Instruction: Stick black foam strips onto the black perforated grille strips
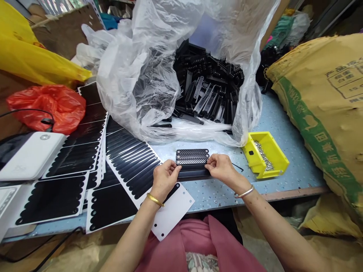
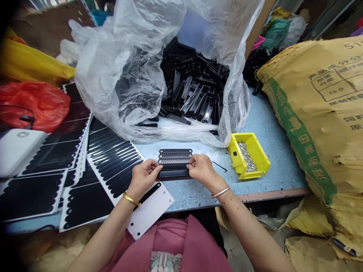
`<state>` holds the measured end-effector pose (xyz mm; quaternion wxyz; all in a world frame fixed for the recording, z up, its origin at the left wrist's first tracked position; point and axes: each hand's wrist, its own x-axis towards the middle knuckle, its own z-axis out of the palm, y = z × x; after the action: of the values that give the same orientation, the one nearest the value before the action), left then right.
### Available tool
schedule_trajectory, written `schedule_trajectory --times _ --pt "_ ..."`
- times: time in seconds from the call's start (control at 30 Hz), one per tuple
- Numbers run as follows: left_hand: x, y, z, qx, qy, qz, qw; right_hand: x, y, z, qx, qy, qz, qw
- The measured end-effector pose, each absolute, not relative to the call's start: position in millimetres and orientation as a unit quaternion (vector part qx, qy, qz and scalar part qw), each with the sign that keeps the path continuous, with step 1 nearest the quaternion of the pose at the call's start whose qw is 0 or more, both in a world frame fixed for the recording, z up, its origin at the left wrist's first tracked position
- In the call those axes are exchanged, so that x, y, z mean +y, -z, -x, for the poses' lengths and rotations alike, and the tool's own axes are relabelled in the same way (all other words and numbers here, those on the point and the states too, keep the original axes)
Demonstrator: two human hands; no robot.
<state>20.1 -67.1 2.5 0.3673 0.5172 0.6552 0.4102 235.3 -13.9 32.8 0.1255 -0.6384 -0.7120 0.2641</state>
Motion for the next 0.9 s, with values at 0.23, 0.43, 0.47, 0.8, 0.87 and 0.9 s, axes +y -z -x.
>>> schedule_trajectory --times 0.23,0.43,0.47,0.8,0.87,0.9 --pt "-66.2 -1.9 -19.7 0.655 -0.405 -0.516 0.374 -13.3 -40.4 -232.4 -0.745 -0.191 0.638 0.043" --pt "-66.1 -1.6 -19.1 0.658 -0.403 -0.519 0.368 -10.8 -43.5 -232.8 -0.769 -0.164 0.618 0.005" --pt "-66.0 -1.3 -19.0 0.657 -0.404 -0.519 0.369 -10.7 -43.1 -233.4 -0.769 -0.167 0.617 0.010" --pt "-65.0 0.9 -18.7 0.659 -0.397 -0.532 0.354 -18.0 -34.0 -235.4 -0.710 -0.269 0.631 0.161" --pt "-65.0 0.7 -18.5 0.660 -0.395 -0.532 0.354 -17.4 -32.9 -235.2 -0.693 -0.283 0.640 0.173" --pt "-65.0 0.6 -18.4 0.661 -0.394 -0.532 0.355 -16.3 -32.5 -235.1 -0.686 -0.287 0.647 0.170"
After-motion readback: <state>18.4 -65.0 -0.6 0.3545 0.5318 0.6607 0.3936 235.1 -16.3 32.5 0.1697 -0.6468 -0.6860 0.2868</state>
